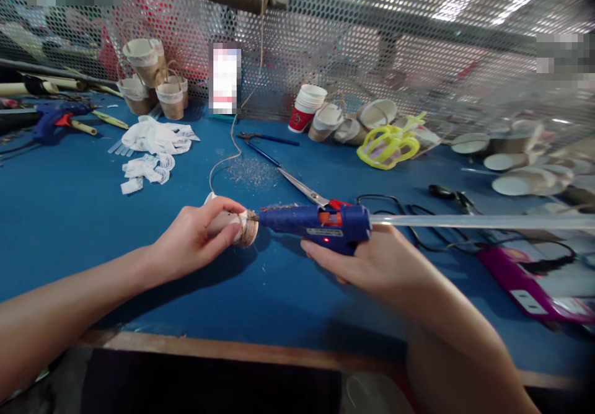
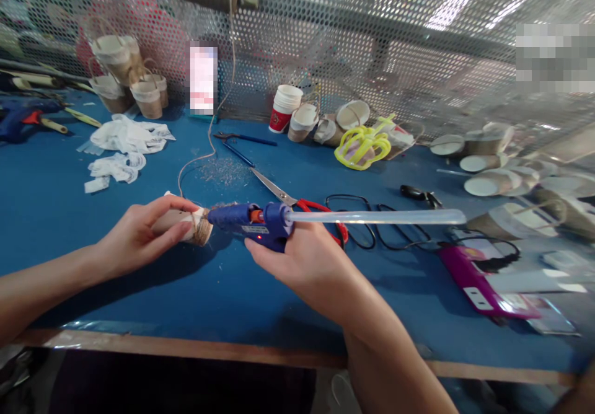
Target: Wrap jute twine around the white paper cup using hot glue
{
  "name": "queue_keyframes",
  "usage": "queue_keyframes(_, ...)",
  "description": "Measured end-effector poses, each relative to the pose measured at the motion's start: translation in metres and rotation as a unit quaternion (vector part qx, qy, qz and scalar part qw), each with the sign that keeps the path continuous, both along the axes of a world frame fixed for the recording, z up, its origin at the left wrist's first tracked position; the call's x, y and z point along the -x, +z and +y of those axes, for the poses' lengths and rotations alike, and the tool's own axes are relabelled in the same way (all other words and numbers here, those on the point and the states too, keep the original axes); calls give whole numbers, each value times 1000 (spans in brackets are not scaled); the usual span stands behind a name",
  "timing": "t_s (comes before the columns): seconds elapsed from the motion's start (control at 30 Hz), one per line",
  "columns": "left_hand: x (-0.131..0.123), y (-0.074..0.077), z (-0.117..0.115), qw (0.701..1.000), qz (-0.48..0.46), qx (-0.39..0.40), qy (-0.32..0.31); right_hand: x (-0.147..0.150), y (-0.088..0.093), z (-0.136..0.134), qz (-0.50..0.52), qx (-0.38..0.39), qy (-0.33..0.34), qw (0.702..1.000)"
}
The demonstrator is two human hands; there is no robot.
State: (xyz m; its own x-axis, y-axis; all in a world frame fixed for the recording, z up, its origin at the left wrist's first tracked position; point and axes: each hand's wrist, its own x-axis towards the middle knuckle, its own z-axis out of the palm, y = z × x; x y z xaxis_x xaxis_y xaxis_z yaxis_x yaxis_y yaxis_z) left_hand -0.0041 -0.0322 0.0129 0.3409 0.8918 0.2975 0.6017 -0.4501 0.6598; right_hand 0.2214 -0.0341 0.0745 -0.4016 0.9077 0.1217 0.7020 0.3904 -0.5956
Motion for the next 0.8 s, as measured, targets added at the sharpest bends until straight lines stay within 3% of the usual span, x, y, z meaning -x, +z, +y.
queue_keyframes(0.57,-1,1,0,1000,-12,-15,-7,0,-4,-5,28,57,-42,997)
queue_keyframes(0.8,-2,2,0,1000,-10,-5,-6,-2,-4,-5,5,42,-40,998)
